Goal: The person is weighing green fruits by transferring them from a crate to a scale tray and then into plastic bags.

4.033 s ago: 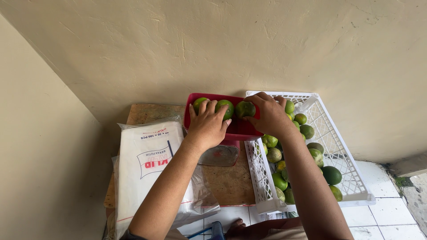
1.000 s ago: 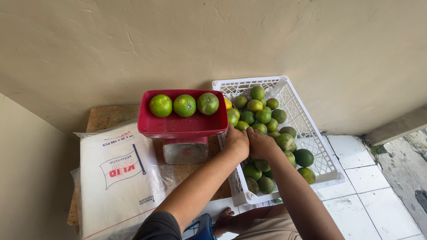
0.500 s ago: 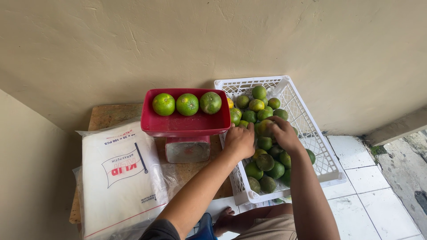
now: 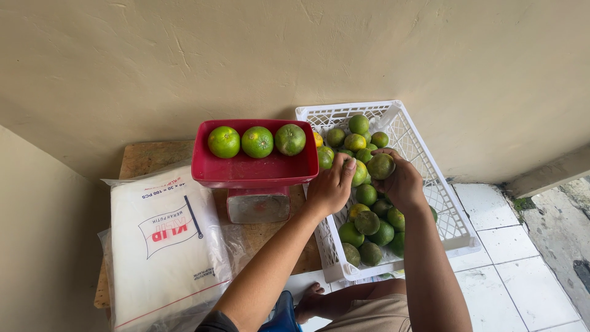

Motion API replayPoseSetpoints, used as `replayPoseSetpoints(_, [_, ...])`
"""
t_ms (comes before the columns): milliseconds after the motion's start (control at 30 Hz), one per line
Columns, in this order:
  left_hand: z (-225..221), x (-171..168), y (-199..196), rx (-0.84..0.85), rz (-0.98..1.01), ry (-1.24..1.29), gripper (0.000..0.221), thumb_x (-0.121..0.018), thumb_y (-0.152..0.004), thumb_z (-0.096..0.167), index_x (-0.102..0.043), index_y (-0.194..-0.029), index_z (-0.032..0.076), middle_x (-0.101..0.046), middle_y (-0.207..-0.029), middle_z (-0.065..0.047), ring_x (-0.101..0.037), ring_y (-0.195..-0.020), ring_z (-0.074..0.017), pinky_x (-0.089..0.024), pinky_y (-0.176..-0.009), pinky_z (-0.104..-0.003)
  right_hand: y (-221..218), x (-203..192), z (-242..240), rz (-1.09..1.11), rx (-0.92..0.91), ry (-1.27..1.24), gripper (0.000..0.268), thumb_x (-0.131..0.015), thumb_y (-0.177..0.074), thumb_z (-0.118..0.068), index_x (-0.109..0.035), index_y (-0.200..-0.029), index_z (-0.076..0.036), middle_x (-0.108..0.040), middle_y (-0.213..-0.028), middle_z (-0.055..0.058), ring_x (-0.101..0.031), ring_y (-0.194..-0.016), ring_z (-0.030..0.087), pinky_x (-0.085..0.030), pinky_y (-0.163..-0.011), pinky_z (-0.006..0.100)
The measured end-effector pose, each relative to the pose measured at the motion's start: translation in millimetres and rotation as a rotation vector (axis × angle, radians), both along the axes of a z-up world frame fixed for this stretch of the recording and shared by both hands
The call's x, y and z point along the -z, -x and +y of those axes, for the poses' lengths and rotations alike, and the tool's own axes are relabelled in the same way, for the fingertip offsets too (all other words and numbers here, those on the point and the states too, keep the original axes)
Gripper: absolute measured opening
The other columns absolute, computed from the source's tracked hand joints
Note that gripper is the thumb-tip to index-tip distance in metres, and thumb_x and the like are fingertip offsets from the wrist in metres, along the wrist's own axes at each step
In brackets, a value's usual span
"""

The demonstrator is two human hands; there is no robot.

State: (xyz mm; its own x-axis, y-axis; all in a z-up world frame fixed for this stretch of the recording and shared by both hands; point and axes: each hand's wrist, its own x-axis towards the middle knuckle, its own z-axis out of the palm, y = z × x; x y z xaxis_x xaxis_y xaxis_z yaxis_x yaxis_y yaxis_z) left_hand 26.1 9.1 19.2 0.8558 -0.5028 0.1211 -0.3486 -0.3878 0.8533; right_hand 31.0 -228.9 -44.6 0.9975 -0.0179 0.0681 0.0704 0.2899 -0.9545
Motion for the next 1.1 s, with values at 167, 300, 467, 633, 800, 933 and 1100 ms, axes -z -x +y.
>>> replayPoseSetpoints(167, [-8.1, 3.4, -2.9, -0.051, 0.066, 0.209, 0.050, -0.018, -0.109, 0.052, -0.038, -0.135, 0.014, -0.072, -0.091, -0.028, -0.072, -0.093, -0.0494, -0.054, -0.083, -0.057, -0.6, 6.8, -1.3, -0.034, -0.012, 0.030, 0.051, -0.041, -0.099, -0.037, -0.052, -0.135, -0.003, -0.064, -0.084, 0.020, -0.064, -0.061, 0.022, -0.038, -0.044, 0.024])
replayPoseSetpoints(300, [-24.3, 3.5, -3.5, -0.060, 0.265, 0.618, 0.063, -0.047, -0.103, 0.049, -0.031, -0.145, 0.006, -0.056, -0.124, -0.030, -0.067, -0.108, -0.0393, -0.053, -0.093, -0.051, 3.6, 0.4, 2.1, -0.057, 0.036, 0.015, 0.047, -0.045, -0.099, -0.033, -0.054, -0.133, -0.001, -0.064, -0.083, 0.022, -0.064, -0.060, 0.024, -0.038, -0.043, 0.023])
replayPoseSetpoints(467, [-19.6, 20.0, -11.5, -0.094, 0.175, 0.640, 0.084, -0.083, -0.084, 0.033, -0.037, -0.145, -0.003, -0.046, -0.128, -0.034, -0.059, -0.120, -0.0489, -0.048, -0.101, -0.054, 10.5, -8.1, 14.5, -0.036, 0.150, 0.099, 0.036, -0.059, -0.099, -0.027, -0.054, -0.123, 0.000, -0.058, -0.077, 0.019, -0.054, -0.051, 0.019, -0.036, -0.041, 0.024])
replayPoseSetpoints(633, [-17.6, 29.0, -10.6, -0.083, 0.153, 0.668, 0.076, -0.092, -0.075, 0.027, -0.051, -0.135, 0.004, -0.051, -0.119, -0.023, -0.060, -0.115, -0.0389, -0.052, -0.095, -0.048, 13.3, -20.6, 25.2, 0.055, 0.242, 0.202, 0.038, -0.058, -0.108, -0.035, -0.062, -0.116, 0.002, -0.050, -0.075, 0.016, -0.049, -0.047, 0.019, -0.036, -0.035, 0.024])
replayPoseSetpoints(800, [-16.6, 30.0, -13.5, -0.070, 0.093, 0.675, 0.074, -0.094, -0.074, 0.023, -0.058, -0.137, 0.010, -0.057, -0.121, -0.021, -0.062, -0.119, -0.0384, -0.052, -0.097, -0.049, 18.8, -33.3, 33.7, 0.031, 0.242, 0.240, 0.048, -0.039, -0.113, -0.045, -0.054, -0.131, -0.004, -0.047, -0.076, 0.017, -0.053, -0.049, 0.021, -0.037, -0.032, 0.024])
replayPoseSetpoints(933, [-15.4, 29.1, -14.0, -0.036, 0.096, 0.635, 0.074, -0.093, -0.076, 0.023, -0.058, -0.140, 0.014, -0.058, -0.126, -0.021, -0.064, -0.119, -0.0389, -0.054, -0.096, -0.050, 18.2, -29.6, 32.4, 0.033, 0.223, 0.248, 0.053, -0.034, -0.113, -0.049, -0.053, -0.131, -0.004, -0.050, -0.078, 0.018, -0.055, -0.050, 0.020, -0.041, -0.031, 0.024])
replayPoseSetpoints(1100, [-16.3, 35.7, -16.9, -0.032, 0.151, 0.641, 0.076, -0.086, -0.084, 0.035, -0.051, -0.148, 0.014, -0.056, -0.131, -0.025, -0.065, -0.118, -0.0408, -0.054, -0.095, -0.052, 14.8, -25.0, 28.7, 0.041, 0.212, 0.206, 0.047, -0.042, -0.112, -0.045, -0.053, -0.130, -0.003, -0.049, -0.079, 0.016, -0.056, -0.051, 0.022, -0.042, -0.030, 0.025])
